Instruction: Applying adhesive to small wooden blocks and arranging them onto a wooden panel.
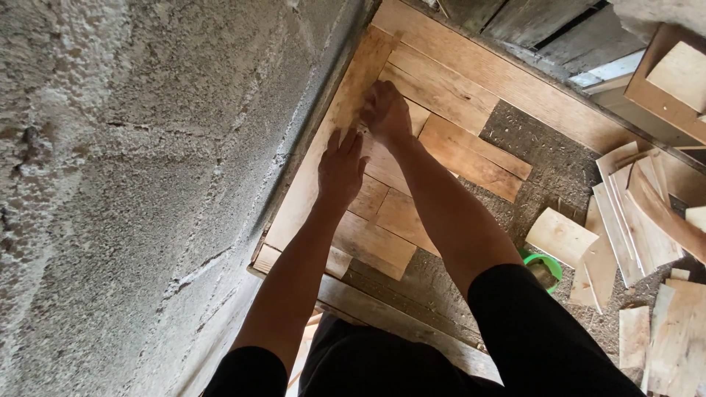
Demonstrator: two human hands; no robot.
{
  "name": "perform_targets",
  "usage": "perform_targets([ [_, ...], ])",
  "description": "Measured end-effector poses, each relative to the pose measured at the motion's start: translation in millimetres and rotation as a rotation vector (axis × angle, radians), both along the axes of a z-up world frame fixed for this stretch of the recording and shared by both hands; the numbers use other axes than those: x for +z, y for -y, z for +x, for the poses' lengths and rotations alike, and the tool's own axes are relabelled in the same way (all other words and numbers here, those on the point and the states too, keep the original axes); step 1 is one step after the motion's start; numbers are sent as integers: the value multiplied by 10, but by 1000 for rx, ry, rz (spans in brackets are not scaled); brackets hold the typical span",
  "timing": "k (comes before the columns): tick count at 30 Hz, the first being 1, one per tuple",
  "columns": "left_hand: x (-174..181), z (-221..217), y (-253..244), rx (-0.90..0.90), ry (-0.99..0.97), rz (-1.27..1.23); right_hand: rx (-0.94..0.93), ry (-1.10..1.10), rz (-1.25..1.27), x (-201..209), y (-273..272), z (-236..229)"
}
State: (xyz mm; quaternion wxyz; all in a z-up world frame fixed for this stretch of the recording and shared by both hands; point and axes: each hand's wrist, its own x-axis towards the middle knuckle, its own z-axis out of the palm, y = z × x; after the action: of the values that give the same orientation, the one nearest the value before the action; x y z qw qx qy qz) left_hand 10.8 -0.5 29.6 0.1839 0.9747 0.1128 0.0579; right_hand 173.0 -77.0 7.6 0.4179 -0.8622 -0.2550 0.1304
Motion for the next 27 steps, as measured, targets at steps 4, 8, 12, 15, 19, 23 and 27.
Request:
perform_targets([
  [4,-52,-12,-13,12,54,-58,99,152,28,57,54,-62],
  [8,-171,-29,-78,129,158,-225,207,273,-29,209,58,-114],
  [12,-137,-30,-96,215,216,-349,219,297,-102,345,81,-125],
  [15,-131,-67,-141,219,251,-457,206,183,6,183,205,-69],
  [19,-125,-169,-96,231,364,-538,102,50,91,540,540,-230],
  [23,106,-384,245,377,466,-627,-47,151,272,920,1156,-856],
  [27,269,-736,769,408,440,-657,-44,-130,31,823,1996,-1744],
])
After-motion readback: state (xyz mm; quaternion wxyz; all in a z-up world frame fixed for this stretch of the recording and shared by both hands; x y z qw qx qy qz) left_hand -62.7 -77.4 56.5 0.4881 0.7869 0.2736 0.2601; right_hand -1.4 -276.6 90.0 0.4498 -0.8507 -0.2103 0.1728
